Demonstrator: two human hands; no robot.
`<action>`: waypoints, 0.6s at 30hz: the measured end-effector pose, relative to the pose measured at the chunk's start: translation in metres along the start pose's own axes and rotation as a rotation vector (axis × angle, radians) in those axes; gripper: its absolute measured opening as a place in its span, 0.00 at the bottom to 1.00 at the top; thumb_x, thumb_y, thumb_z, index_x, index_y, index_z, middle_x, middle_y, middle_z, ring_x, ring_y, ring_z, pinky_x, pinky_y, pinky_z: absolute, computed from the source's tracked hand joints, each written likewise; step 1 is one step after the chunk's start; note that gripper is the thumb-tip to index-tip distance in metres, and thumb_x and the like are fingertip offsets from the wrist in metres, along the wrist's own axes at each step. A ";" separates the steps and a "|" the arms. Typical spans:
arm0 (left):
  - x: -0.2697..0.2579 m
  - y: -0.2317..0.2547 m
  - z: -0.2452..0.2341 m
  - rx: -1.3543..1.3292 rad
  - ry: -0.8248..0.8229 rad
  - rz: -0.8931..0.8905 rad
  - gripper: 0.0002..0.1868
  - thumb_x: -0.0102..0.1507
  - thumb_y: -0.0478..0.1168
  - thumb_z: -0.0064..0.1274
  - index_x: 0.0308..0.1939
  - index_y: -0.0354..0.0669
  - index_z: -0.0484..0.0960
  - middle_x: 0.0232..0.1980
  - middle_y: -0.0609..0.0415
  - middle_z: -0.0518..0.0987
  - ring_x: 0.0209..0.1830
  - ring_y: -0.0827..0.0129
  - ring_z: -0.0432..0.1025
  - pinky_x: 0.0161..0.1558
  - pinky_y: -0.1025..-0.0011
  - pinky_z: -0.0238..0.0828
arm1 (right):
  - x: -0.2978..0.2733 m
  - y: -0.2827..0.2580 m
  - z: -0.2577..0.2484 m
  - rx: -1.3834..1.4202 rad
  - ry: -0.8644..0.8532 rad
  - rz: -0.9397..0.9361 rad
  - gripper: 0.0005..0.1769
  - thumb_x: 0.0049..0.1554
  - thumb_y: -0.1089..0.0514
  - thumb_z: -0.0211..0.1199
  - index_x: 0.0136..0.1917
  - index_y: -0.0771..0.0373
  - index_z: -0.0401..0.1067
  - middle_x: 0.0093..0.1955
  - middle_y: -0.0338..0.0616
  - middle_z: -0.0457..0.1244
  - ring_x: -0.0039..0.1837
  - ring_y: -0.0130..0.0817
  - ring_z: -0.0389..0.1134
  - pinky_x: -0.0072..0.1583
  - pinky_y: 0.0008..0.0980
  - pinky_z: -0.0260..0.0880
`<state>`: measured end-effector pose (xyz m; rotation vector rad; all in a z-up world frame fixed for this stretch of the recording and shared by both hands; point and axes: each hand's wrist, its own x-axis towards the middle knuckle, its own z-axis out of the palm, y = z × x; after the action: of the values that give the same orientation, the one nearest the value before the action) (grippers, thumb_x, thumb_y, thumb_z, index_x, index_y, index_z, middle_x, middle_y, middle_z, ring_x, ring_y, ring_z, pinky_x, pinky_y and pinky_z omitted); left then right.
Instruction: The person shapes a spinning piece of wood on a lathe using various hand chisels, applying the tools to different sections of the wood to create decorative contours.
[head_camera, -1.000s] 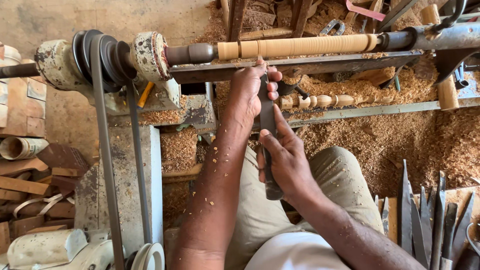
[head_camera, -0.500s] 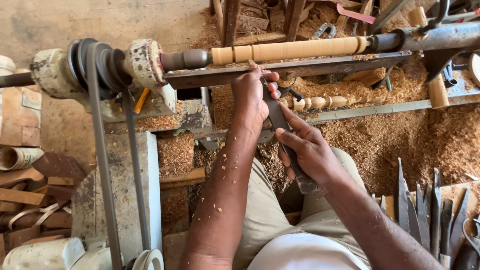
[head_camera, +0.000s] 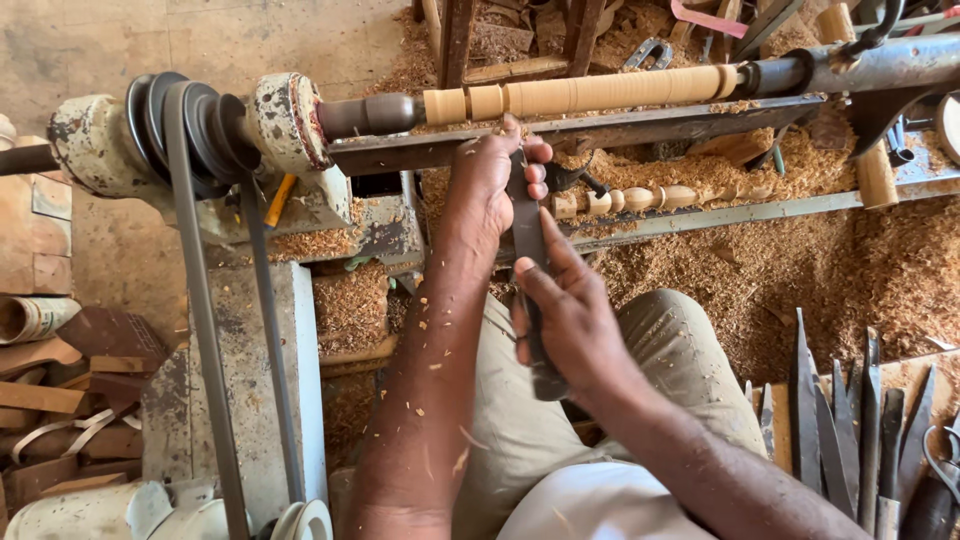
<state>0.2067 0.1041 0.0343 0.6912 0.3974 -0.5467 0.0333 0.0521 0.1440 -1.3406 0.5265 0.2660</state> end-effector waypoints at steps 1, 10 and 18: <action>0.000 0.002 -0.002 0.012 -0.038 -0.021 0.12 0.70 0.41 0.46 0.44 0.33 0.73 0.30 0.41 0.79 0.17 0.68 0.68 0.16 0.68 0.64 | -0.003 0.003 0.006 0.009 0.006 -0.022 0.39 0.64 0.59 0.51 0.85 0.48 0.43 0.25 0.38 0.58 0.22 0.25 0.57 0.25 0.26 0.61; 0.001 -0.005 0.003 -0.048 0.013 0.008 0.09 0.70 0.40 0.45 0.42 0.36 0.71 0.30 0.40 0.79 0.16 0.68 0.67 0.15 0.68 0.63 | 0.002 -0.005 -0.003 -0.022 0.003 0.021 0.39 0.64 0.59 0.51 0.85 0.46 0.45 0.25 0.38 0.59 0.21 0.25 0.57 0.24 0.26 0.60; 0.000 -0.011 0.018 -0.105 0.076 0.082 0.10 0.70 0.41 0.44 0.44 0.35 0.70 0.29 0.38 0.79 0.15 0.67 0.66 0.15 0.68 0.62 | 0.004 -0.022 -0.019 -0.137 -0.018 0.037 0.39 0.63 0.58 0.54 0.84 0.46 0.48 0.25 0.37 0.58 0.21 0.25 0.57 0.25 0.24 0.58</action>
<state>0.2030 0.0851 0.0418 0.6257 0.4635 -0.4194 0.0431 0.0279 0.1579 -1.4612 0.5254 0.3493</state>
